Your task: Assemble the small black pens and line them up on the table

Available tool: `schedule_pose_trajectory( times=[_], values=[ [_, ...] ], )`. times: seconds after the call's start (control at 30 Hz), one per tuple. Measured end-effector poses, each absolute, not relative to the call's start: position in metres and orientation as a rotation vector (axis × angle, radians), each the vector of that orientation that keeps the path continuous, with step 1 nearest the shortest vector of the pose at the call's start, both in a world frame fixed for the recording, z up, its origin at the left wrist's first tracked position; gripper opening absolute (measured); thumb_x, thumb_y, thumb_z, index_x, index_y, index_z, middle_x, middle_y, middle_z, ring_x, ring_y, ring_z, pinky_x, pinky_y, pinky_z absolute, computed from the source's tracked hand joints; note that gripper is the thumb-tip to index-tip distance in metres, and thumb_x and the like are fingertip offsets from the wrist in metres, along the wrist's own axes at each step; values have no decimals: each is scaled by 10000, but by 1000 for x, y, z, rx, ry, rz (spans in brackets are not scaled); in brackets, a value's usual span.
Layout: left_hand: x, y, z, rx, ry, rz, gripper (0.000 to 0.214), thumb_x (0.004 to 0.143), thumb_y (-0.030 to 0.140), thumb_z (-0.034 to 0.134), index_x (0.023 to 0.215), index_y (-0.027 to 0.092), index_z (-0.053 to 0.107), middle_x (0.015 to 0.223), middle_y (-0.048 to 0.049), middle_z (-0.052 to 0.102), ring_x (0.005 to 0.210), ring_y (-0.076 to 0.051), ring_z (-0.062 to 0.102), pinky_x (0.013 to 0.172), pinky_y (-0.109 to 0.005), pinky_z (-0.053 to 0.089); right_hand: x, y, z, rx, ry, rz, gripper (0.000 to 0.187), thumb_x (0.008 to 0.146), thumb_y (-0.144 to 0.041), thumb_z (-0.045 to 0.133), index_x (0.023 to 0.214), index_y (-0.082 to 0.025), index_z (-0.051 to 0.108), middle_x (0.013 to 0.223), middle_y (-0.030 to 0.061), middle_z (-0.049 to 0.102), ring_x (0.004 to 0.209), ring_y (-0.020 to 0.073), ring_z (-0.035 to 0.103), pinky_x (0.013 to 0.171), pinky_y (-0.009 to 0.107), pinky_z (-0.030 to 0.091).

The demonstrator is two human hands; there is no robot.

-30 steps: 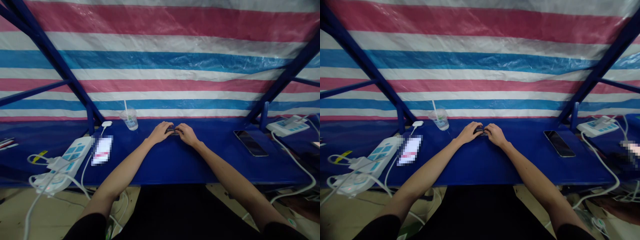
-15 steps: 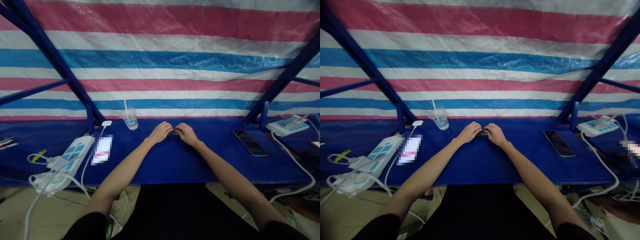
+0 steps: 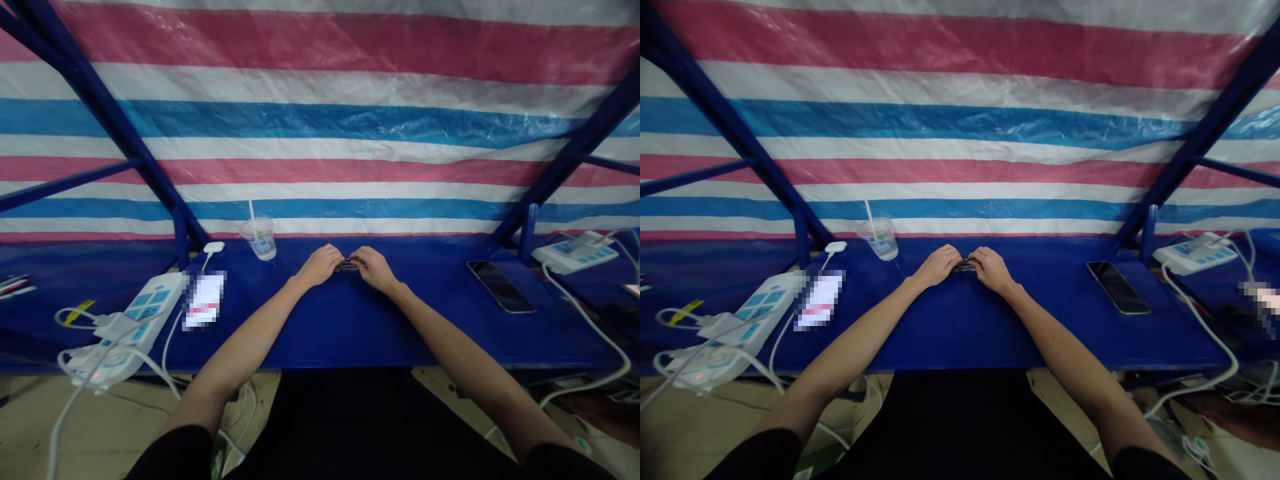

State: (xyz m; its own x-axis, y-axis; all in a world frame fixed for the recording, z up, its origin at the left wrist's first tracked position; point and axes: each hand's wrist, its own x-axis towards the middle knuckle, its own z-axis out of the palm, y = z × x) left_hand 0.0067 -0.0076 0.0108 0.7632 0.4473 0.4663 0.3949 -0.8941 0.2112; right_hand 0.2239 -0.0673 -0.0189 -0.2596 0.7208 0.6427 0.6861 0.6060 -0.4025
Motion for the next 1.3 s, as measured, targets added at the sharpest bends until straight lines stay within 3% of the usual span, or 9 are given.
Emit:
schedule_pose_trajectory(
  times=[0.2,0.37,0.9,1.17,1.3],
  values=[
    [5,-6,7,2778,744,841,167,1050,269,516,1085,184,656,1041,-78,679,1006,-220,623,922,-381,516,229,-65,-20,-1168,-1963,61,192,982,-187,556,1074,-234,718,999,73,697,960,235,625,884,372,504],
    [3,-6,8,2764,793,875,128,1035,253,551,1105,194,641,1046,-71,665,1021,-222,628,945,-393,513,233,-62,-20,-1209,-1941,43,210,986,-197,551,1049,-244,745,1012,73,705,969,242,628,896,390,504],
    [-2,-3,12,2740,883,981,154,1051,260,531,1134,194,642,1103,-76,694,1048,-232,629,968,-394,503,245,-59,-16,-1249,-1846,37,208,962,-174,564,995,-227,762,1015,86,722,1021,275,642,947,443,499],
    [3,-7,12,2795,782,962,187,1065,290,512,1102,185,662,1081,-71,699,1022,-220,614,950,-391,500,237,-60,-18,-1179,-1877,76,200,963,-197,585,1100,-215,729,994,90,709,953,257,636,896,417,517],
    [9,-14,12,2832,709,943,223,1067,312,507,1052,172,680,1034,-75,699,995,-221,606,929,-388,495,230,-62,-18,-1072,-1914,86,112,954,-201,621,999,-218,722,983,84,711,946,251,634,888,404,507]
  ],
)
